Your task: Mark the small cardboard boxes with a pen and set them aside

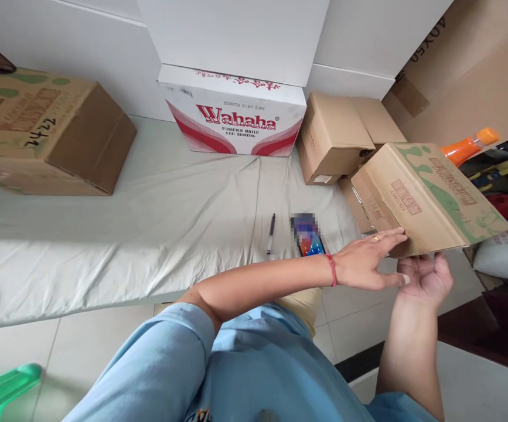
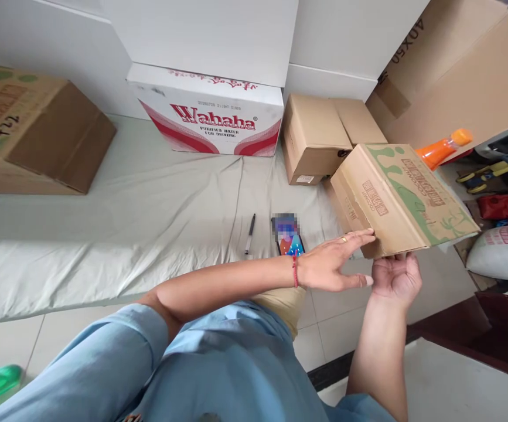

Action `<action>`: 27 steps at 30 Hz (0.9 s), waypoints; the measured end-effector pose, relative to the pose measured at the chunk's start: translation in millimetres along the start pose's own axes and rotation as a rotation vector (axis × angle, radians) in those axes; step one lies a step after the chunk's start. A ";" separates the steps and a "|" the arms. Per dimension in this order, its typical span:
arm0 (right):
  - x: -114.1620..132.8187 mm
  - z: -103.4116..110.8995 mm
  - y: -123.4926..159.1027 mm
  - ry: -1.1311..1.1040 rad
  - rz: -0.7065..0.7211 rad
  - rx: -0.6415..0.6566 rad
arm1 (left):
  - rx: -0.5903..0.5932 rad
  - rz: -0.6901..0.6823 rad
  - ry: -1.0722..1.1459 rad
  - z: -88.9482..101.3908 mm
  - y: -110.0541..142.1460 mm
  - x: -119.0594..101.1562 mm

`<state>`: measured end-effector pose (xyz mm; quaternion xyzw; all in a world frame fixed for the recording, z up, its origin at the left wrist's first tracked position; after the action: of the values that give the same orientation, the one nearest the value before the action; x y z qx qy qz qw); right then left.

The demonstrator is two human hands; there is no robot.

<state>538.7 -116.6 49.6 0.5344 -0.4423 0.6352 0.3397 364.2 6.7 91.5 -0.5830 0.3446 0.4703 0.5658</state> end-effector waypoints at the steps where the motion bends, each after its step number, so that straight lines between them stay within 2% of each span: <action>1: -9.9 3.0 -3.1 -0.049 -0.042 -0.063 | 0.006 0.015 -0.003 -1.2 -5.2 6.8; 3: -32.5 1.9 -6.7 -0.151 -0.176 -0.138 | 0.013 0.044 -0.008 -1.2 -14.7 18.6; 6: -44.8 -6.6 -10.9 -0.151 -0.217 -0.146 | -0.013 0.089 -0.011 6.9 -17.8 28.7; 8: -46.9 -10.7 -9.9 -0.137 -0.223 -0.143 | -0.066 0.085 -0.016 19.6 -4.2 24.0; 10: -46.6 -12.8 -1.2 -0.092 -0.224 -0.159 | -0.143 0.042 -0.023 38.4 26.4 9.1; 12: -43.7 -15.6 19.1 0.020 -0.203 -0.191 | -0.249 0.033 -0.029 63.0 73.2 -6.4; 14: -38.7 -30.0 50.0 0.214 -0.155 -0.144 | -0.407 0.139 -0.046 94.4 133.0 -11.0; 15: -37.5 -44.8 67.9 0.336 -0.130 -0.058 | -0.506 0.224 -0.054 111.6 166.9 -9.4; 17: -40.7 -87.6 107.8 0.587 -0.074 0.240 | -0.757 0.424 -0.094 146.7 241.6 -3.4; 19: -44.6 -122.3 143.9 0.846 0.012 0.450 | -1.018 0.548 -0.128 174.9 314.6 -3.8; 22: -44.4 -155.4 169.5 1.134 0.173 0.551 | -1.405 0.579 -0.197 201.7 406.3 -18.5; 24: -43.3 -169.7 170.6 1.248 0.254 0.553 | -1.595 0.536 -0.253 210.3 448.4 -32.1; 27: -43.3 -181.3 162.0 1.367 0.291 0.519 | -1.712 0.492 -0.304 218.9 483.9 -44.7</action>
<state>332.2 -8.4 -31.8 0.0194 -0.0344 0.9484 0.3145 -136.8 157.1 -10.8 -0.6461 -0.0868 0.7455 -0.1389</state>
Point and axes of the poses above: each hand's wrist, its own y-axis away from the middle knuckle, its own z-axis out of the back of the hand, x = y × z, the point moved 9 cm from there along -y, towards the middle knuckle, and after that the axes turned 7 degrees about y, right-handed, at the moved point
